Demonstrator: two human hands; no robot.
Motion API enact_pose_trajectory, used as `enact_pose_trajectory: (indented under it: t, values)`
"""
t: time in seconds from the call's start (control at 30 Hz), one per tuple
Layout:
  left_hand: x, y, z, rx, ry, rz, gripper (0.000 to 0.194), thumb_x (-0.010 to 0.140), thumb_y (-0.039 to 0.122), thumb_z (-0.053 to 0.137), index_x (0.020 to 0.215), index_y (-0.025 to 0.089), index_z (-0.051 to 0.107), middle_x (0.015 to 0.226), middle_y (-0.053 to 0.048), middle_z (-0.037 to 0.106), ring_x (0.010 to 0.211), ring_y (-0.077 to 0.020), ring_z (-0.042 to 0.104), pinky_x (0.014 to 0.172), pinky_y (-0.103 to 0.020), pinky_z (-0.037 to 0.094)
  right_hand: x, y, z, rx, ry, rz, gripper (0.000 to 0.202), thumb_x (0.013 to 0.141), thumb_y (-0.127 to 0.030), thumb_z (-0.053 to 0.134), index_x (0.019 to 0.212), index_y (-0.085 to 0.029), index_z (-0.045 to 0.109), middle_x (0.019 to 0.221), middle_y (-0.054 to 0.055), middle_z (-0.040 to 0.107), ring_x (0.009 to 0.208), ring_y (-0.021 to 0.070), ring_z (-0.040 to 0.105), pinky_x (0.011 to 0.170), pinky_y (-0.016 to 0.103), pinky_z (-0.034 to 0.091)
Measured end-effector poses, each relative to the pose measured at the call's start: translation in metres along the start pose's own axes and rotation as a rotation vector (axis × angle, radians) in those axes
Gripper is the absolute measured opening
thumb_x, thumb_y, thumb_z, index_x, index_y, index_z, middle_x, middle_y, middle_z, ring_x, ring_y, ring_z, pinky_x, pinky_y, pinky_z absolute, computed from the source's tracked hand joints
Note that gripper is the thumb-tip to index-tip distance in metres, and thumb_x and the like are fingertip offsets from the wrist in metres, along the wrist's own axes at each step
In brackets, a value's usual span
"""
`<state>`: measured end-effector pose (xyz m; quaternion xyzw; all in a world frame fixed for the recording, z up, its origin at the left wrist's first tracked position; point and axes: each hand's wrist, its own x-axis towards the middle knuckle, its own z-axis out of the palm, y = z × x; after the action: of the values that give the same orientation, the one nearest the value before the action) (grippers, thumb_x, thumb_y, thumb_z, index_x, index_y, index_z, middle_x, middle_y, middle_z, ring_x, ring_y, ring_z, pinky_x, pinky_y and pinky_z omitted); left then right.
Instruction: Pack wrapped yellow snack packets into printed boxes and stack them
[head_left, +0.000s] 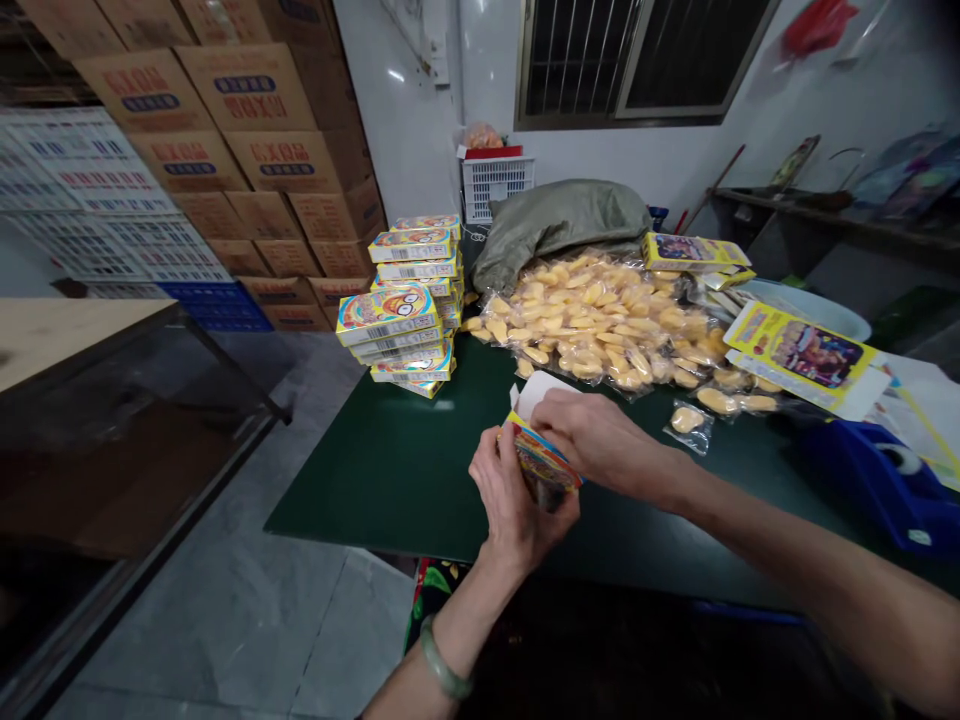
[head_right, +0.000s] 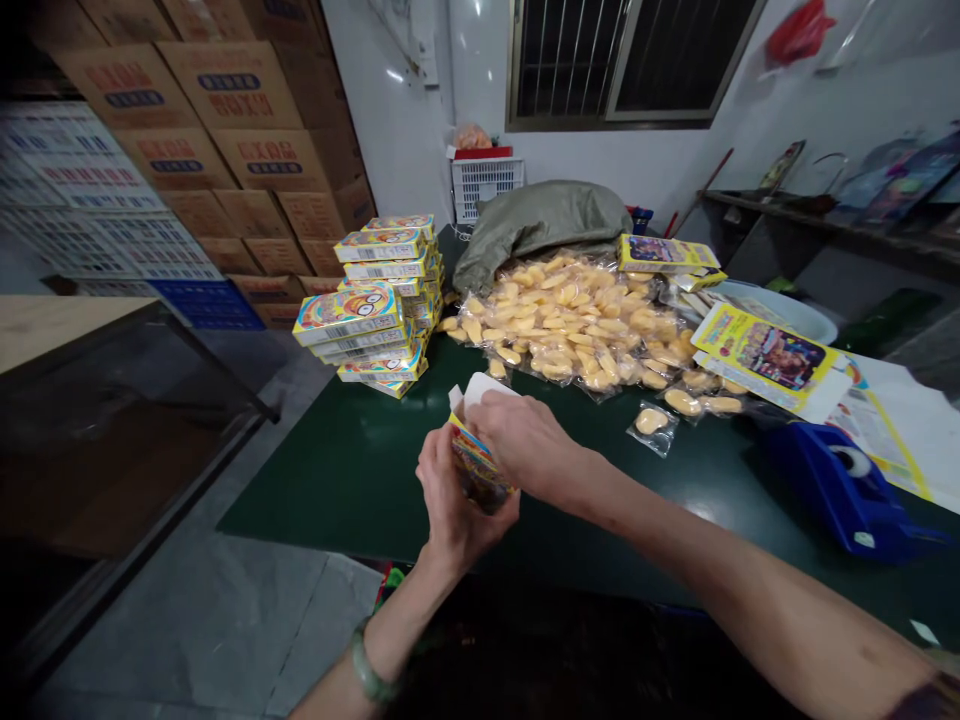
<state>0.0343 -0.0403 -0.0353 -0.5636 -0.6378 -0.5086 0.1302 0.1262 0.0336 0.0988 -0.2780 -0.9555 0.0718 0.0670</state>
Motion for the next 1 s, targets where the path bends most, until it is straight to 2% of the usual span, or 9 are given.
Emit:
enact_pose_trajectory:
  t: [0.17,0.23,0.3,0.43,0.5,0.63,0.7,0.83,1.0]
  values:
    - [0.008,-0.024,-0.021,-0.282,0.047,-0.227,0.09,0.067,0.044,0.071,0.139,0.019,0.023,0.121,-0.013,0.045,0.111,-0.0264,0.05,0.091,-0.042,0.046,0.026,-0.009,0.005,0.031,-0.25,-0.281,0.011,0.076,-0.009,0.056,0.075,-0.015,0.066,0.072,0.003,0.066,0.066,0.0134,0.057,0.057,0.023,0.036]
    - [0.019,-0.033,-0.027,-0.442,0.055,-0.344,0.073,0.079,0.044,0.06,0.138,0.02,0.025,0.106,-0.008,0.053,0.097,-0.0196,0.056,0.082,-0.034,0.049,0.027,-0.01,0.007,0.121,-0.216,-0.348,0.017,0.075,-0.005,0.054,0.08,-0.015,0.066,0.075,0.003,0.067,0.069,0.0138,0.06,0.059,0.022,0.04]
    - [0.028,-0.035,-0.026,-0.56,0.056,-0.417,0.058,0.086,0.044,0.051,0.134,0.019,0.03,0.083,-0.001,0.053,0.075,-0.013,0.057,0.067,-0.026,0.049,0.018,-0.01,0.012,0.228,0.064,-0.37,0.024,0.08,-0.003,0.047,0.087,-0.016,0.065,0.084,0.005,0.068,0.077,0.0147,0.062,0.066,0.024,0.046]
    - [0.032,-0.029,-0.014,-0.719,0.165,-0.474,0.039,0.086,0.041,0.054,0.114,0.019,0.039,0.07,0.004,0.049,0.059,-0.0077,0.051,0.056,-0.019,0.042,-0.026,-0.007,0.036,0.376,0.97,-0.104,0.026,0.084,-0.005,0.048,0.102,-0.018,0.062,0.099,0.009,0.063,0.096,0.0193,0.06,0.079,0.033,0.049]
    - [0.028,-0.026,-0.01,-0.733,0.252,-0.468,0.03,0.084,0.037,0.058,0.104,0.02,0.043,0.072,0.004,0.05,0.062,-0.0073,0.052,0.058,-0.018,0.043,-0.047,-0.005,0.059,0.484,1.123,0.099,0.025,0.083,-0.006,0.053,0.102,-0.019,0.061,0.1,0.008,0.06,0.094,0.0197,0.06,0.075,0.033,0.05]
    - [0.021,-0.028,-0.012,-0.644,0.301,-0.358,0.02,0.084,0.029,0.059,0.101,0.019,0.055,0.085,-0.002,0.058,0.073,-0.0096,0.058,0.066,-0.02,0.046,-0.059,-0.009,0.11,0.672,0.954,0.11,0.031,0.083,-0.009,0.056,0.112,-0.021,0.056,0.11,0.01,0.056,0.094,0.0193,0.059,0.07,0.031,0.052]
    - [0.021,-0.03,-0.017,-0.616,0.269,-0.273,0.014,0.086,0.025,0.055,0.098,0.019,0.06,0.092,-0.004,0.061,0.084,-0.012,0.059,0.073,-0.023,0.047,-0.052,-0.01,0.123,0.678,0.968,0.064,0.037,0.083,-0.009,0.056,0.117,-0.022,0.054,0.111,0.011,0.055,0.098,0.0201,0.057,0.071,0.031,0.052]
    - [0.023,-0.031,-0.026,-0.662,0.184,-0.191,0.017,0.09,0.025,0.048,0.086,0.018,0.064,0.093,-0.005,0.06,0.088,-0.0138,0.058,0.075,-0.024,0.046,-0.038,-0.005,0.118,0.633,0.944,-0.006,0.026,0.084,-0.01,0.054,0.106,-0.022,0.06,0.104,0.008,0.055,0.094,0.0182,0.057,0.077,0.031,0.049]
    - [0.024,-0.028,-0.028,-0.737,0.18,-0.298,0.016,0.089,0.027,0.051,0.083,0.017,0.063,0.1,-0.005,0.062,0.088,-0.0129,0.059,0.073,-0.022,0.046,-0.032,-0.005,0.102,0.801,0.898,0.033,0.012,0.088,-0.015,0.05,0.086,-0.02,0.06,0.097,0.005,0.058,0.086,0.0141,0.059,0.07,0.024,0.048]
